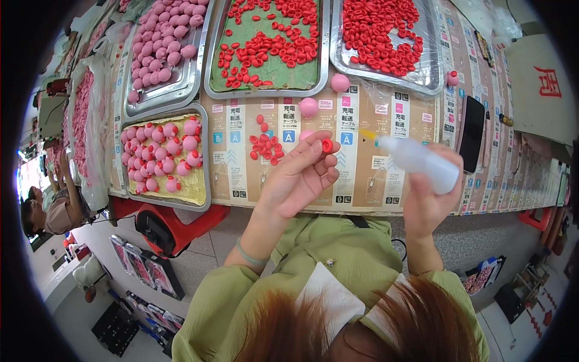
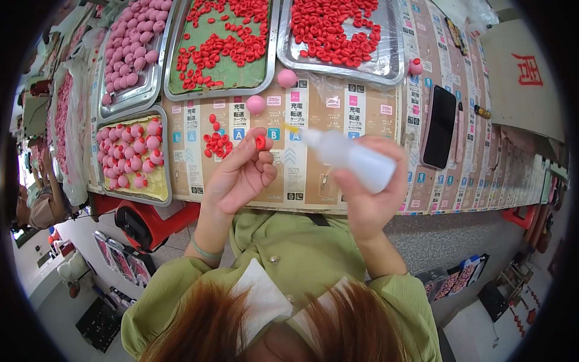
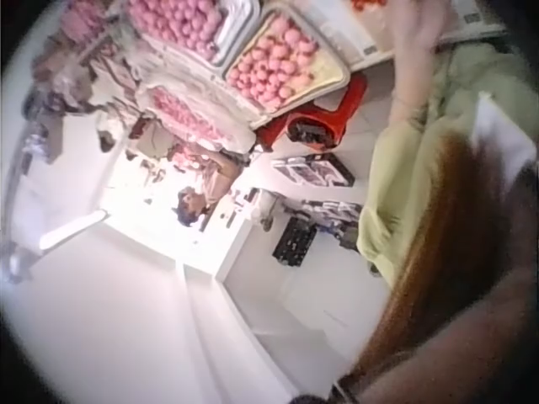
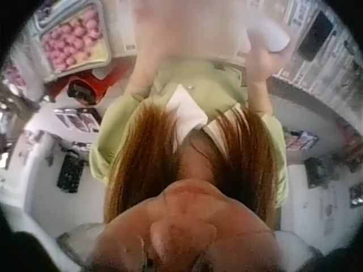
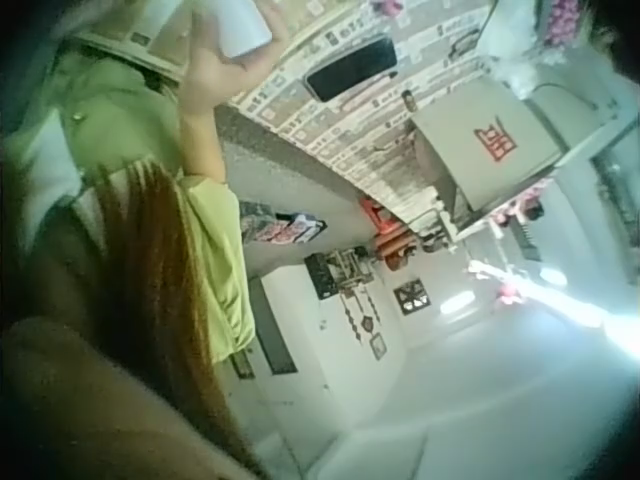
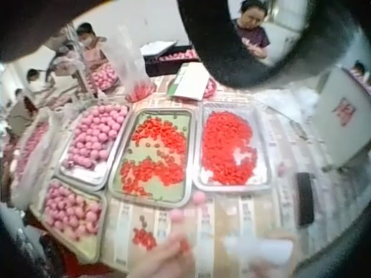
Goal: Assembling small toy components by gluing red pieces onto pink spheres.
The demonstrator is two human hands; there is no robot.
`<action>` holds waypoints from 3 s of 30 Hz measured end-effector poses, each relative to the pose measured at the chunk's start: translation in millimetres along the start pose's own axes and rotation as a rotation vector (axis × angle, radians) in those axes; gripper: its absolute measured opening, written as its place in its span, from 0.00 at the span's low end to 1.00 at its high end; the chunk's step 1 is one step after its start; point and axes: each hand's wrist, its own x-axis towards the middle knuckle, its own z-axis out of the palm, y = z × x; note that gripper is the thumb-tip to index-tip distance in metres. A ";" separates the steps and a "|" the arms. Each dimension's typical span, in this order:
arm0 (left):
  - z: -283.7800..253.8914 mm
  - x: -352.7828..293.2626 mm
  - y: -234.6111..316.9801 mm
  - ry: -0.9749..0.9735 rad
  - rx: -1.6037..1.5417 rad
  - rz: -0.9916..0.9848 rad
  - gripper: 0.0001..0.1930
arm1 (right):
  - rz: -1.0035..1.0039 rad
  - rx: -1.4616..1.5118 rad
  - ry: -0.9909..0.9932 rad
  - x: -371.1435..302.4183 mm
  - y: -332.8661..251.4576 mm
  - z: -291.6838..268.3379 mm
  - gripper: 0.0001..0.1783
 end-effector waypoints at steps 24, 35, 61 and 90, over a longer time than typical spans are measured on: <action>-36.7 -37.5 24.3 0.139 0.003 0.224 0.12 | -0.097 -0.473 -0.542 2.9 61.3 75.0 0.18; -21.4 -16.3 7.3 0.120 0.118 0.151 0.11 | 0.975 0.743 -0.373 5.0 43.0 41.5 0.18; 2.8 1.9 -10.9 0.294 0.655 0.395 0.09 | 0.378 0.087 -0.329 -6.8 32.0 45.2 0.16; 14.4 -4.7 -2.5 0.224 0.910 0.338 0.07 | 0.579 0.361 -0.270 -4.3 28.4 35.6 0.13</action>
